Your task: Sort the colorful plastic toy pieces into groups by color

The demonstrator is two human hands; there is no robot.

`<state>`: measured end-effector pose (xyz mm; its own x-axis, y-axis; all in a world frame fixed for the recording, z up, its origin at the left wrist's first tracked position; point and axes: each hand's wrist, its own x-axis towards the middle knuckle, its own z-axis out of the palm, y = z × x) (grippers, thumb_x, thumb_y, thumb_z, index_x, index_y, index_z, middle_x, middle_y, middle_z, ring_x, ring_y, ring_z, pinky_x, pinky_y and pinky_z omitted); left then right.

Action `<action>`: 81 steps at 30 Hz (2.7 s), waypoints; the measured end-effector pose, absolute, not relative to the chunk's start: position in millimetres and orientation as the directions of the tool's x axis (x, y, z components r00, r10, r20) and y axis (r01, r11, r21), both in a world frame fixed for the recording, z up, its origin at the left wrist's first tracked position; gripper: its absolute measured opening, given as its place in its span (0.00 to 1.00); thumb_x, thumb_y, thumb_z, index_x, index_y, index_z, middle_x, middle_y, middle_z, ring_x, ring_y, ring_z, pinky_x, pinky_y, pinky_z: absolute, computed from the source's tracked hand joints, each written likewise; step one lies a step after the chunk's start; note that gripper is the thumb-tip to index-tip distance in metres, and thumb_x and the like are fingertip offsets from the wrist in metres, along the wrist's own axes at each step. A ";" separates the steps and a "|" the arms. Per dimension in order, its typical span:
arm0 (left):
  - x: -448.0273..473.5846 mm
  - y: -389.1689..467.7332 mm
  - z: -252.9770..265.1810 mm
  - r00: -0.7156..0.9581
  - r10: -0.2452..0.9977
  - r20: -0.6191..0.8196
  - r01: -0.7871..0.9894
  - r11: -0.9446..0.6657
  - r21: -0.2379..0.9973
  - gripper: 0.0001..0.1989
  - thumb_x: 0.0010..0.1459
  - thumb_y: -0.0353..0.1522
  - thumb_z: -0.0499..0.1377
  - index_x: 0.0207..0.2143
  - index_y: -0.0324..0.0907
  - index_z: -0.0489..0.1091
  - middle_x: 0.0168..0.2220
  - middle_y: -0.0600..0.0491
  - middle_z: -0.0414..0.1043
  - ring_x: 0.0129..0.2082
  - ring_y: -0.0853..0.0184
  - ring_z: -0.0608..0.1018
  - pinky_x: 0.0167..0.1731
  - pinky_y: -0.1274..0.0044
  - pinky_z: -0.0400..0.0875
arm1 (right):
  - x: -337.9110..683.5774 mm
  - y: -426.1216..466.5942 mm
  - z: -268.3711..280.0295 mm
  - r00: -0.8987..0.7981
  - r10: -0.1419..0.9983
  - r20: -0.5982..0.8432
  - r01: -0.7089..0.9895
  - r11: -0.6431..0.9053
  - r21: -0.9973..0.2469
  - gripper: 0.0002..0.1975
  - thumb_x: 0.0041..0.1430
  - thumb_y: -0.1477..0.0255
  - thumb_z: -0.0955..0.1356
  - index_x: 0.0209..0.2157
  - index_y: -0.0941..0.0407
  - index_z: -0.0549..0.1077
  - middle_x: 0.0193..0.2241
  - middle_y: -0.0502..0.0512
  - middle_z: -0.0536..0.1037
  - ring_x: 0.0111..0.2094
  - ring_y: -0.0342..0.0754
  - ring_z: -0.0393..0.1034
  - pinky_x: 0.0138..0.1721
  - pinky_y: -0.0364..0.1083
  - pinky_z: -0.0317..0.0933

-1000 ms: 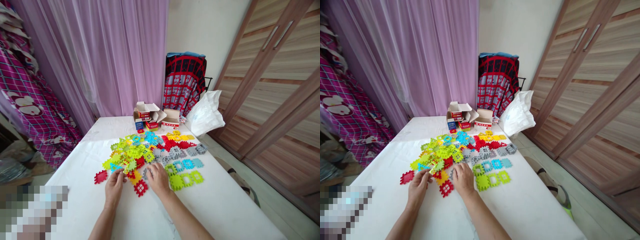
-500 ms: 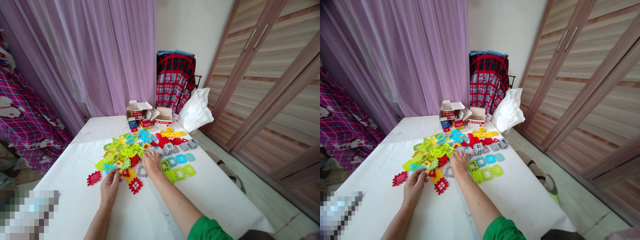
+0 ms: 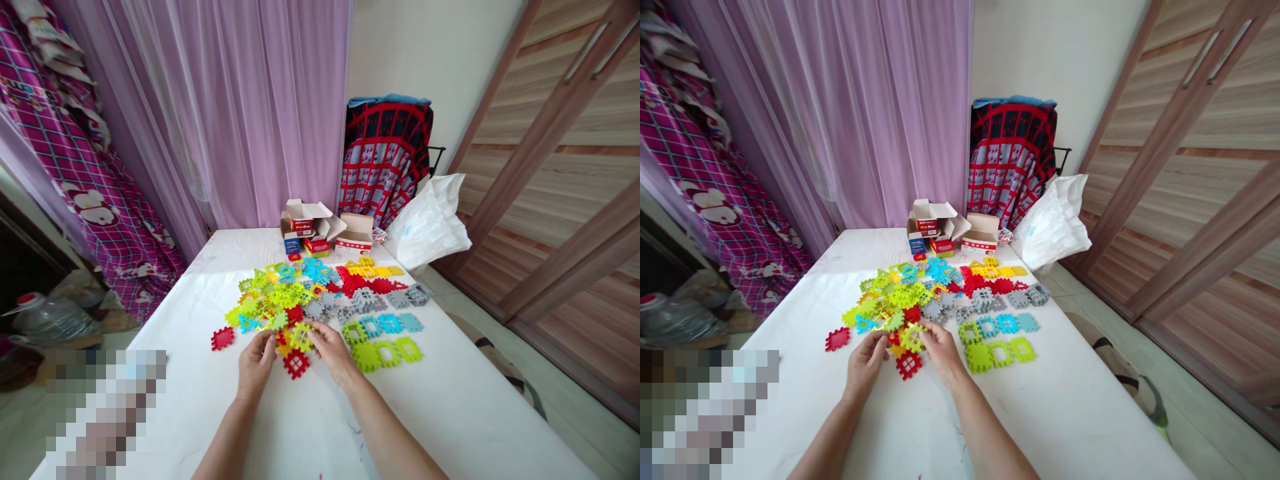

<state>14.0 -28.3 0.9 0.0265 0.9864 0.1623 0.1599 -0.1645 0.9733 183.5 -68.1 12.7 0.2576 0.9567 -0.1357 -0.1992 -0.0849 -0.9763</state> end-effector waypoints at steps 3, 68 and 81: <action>21.0 -42.1 1.5 0.088 0.989 0.118 0.089 -0.126 0.988 0.17 0.50 0.47 0.59 0.31 0.42 0.72 0.20 0.57 0.71 0.17 0.71 0.71 0.20 0.78 0.69 | 176.7 -70.9 10.6 0.207 0.971 -0.116 -0.181 -0.078 -0.980 0.22 0.45 0.60 0.72 0.41 0.57 0.76 0.23 0.47 0.71 0.23 0.41 0.61 0.21 0.40 0.51; 10.0 -49.0 8.2 0.448 0.887 -0.109 0.110 0.066 0.992 0.26 0.49 0.55 0.58 0.28 0.40 0.70 0.20 0.55 0.70 0.17 0.74 0.67 0.15 0.83 0.53 | 283.2 -136.0 58.6 0.095 0.988 0.122 0.831 -0.011 -0.556 0.28 0.46 0.73 0.70 0.52 0.51 0.68 0.41 0.52 0.72 0.30 0.43 0.65 0.36 0.45 0.61; 9.3 -47.3 11.9 0.418 0.898 -0.135 0.203 0.052 0.978 0.29 0.45 0.58 0.59 0.30 0.40 0.71 0.18 0.55 0.71 0.18 0.72 0.66 0.16 0.82 0.56 | 426.3 -171.6 44.9 0.224 0.973 -0.048 0.823 -0.216 -0.525 0.33 0.46 0.74 0.69 0.56 0.52 0.66 0.34 0.49 0.73 0.26 0.41 0.65 0.30 0.41 0.59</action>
<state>9.3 -47.3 11.9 0.4181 0.8983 -0.1348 0.2031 0.0522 0.9778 426.3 -171.6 44.9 0.2242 0.9733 -0.0485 0.8232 -0.2157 -0.5252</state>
